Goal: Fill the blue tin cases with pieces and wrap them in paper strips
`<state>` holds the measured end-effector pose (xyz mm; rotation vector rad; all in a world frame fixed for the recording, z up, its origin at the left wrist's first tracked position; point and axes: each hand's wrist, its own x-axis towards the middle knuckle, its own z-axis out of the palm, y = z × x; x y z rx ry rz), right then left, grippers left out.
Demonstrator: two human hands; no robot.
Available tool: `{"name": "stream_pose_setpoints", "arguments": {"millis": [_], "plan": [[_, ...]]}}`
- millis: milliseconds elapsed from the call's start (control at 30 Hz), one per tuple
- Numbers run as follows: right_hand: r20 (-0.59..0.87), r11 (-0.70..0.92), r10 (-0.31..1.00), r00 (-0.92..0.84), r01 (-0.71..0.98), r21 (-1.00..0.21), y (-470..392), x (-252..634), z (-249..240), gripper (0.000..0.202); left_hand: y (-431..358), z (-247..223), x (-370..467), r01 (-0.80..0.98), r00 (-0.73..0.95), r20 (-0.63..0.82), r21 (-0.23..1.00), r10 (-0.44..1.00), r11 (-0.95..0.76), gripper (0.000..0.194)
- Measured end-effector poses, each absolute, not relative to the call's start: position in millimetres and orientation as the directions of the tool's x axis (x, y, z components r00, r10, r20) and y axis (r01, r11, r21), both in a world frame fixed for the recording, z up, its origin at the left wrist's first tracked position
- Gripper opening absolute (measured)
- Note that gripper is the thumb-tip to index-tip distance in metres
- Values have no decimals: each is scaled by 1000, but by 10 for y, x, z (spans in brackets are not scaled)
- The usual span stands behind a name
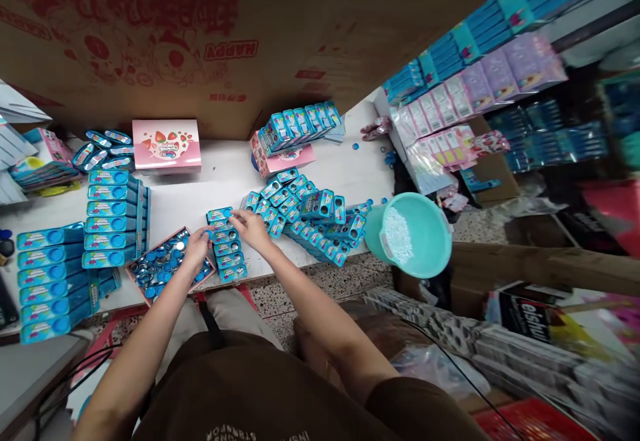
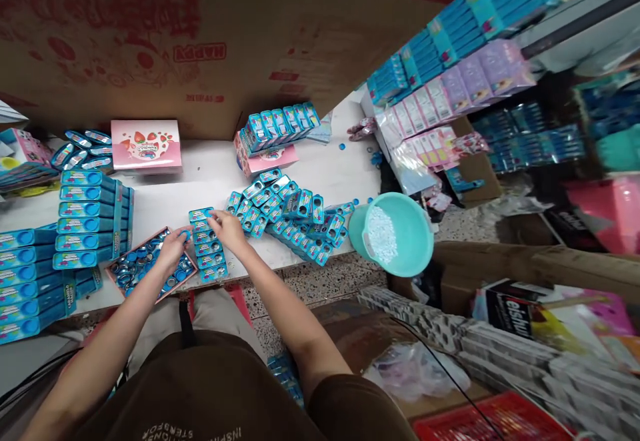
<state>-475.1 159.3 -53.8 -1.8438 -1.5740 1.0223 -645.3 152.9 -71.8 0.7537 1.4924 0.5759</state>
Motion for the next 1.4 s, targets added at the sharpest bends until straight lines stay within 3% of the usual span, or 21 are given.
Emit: {"name": "stream_pose_setpoints", "arguments": {"millis": [100,167,300,367,433,567,733,900,1133,1300,1400], "plan": [[-211,-200,977,32,480,-854,1377,-4876,-586,26,1493,-725,-6330,97,41,-545,836,837,540,29],[-232,-241,970,71,376,-895,1308,-4936,-657,28,1513,-761,-6220,187,10,-471,867,882,461,26],[-371,-389,903,217,43,-920,1339,-4916,-839,28,1614,-832,-6011,350,-104,-396,844,912,407,15],[-421,-425,875,239,-38,-905,1412,-4863,-898,26,1668,-850,-5949,385,-111,-373,838,921,386,11],[-433,-456,864,256,39,-889,1502,-4822,-921,23,1710,-863,-5928,425,-107,-352,829,930,363,12],[-406,-500,862,302,387,-774,1658,-4813,-894,16,1746,-891,-5976,501,-120,-325,796,938,340,17],[-378,-488,873,309,542,-684,1710,-4816,-835,16,1711,-886,-6102,679,-47,-203,712,978,180,28],[-405,-415,886,225,776,-475,1748,-4826,-772,13,1704,-873,-6181,753,-57,-204,634,977,176,32],[-493,-421,839,231,850,-318,1861,-4885,-701,19,1785,-897,-6131,766,-89,-292,591,952,253,68],[-543,-449,803,247,849,-278,1919,-4894,-713,21,1821,-921,-6128,783,-76,-374,551,924,288,66],[-547,-495,781,302,834,-246,1955,-4881,-731,46,1859,-970,-6133,766,-102,-401,553,910,329,66]]}}
